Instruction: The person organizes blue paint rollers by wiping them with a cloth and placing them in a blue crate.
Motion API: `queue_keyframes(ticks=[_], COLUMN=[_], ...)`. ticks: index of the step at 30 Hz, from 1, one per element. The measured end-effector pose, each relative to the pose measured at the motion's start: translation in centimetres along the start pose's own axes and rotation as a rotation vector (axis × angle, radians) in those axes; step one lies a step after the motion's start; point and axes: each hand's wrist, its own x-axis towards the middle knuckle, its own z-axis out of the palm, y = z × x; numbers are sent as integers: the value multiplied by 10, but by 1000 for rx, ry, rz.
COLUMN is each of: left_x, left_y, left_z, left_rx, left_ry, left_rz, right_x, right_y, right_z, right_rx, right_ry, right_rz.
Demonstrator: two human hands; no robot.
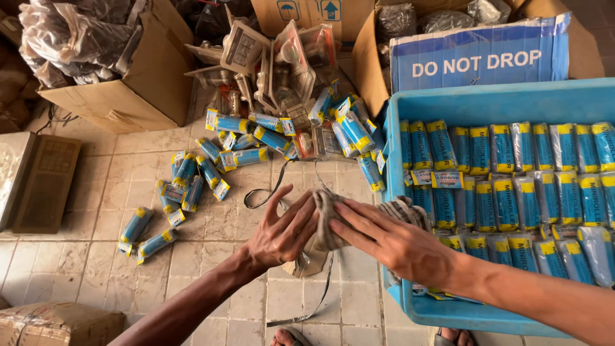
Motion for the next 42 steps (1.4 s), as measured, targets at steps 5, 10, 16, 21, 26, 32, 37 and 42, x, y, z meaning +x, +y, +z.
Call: queue_keyframes(ticks=[5,10,16,21,26,32,37,42], left_x=[-44,-41,-14,-21,-33,-17,-29,-10], left_y=[-16,-7,-2,-18,0,-9,-29,-19], left_z=[11,17,7,-16,20,3,-10,-12], left_rx=[132,126,-7,176,30,20,157,-48], left_ry=[-72,-146,-22,-82,-38,-49,-48,-49], left_rz=[-94,-99,-21,-150,-126,-135,-303,-358], right_x=[-61,-17,-21,-69,-8,-40,-88,-55], right_y=[18,7,2,20,-4,10,27,17], right_z=[28,-20,13,14,-29,8,34,-1], right_rx=[-13,-135,-172,81,-48,3,-51,-40], right_ry=[-74,189,31,-143,148,-25,-175,12], right_rz=[56,83,-111,180,66,-15,58,189])
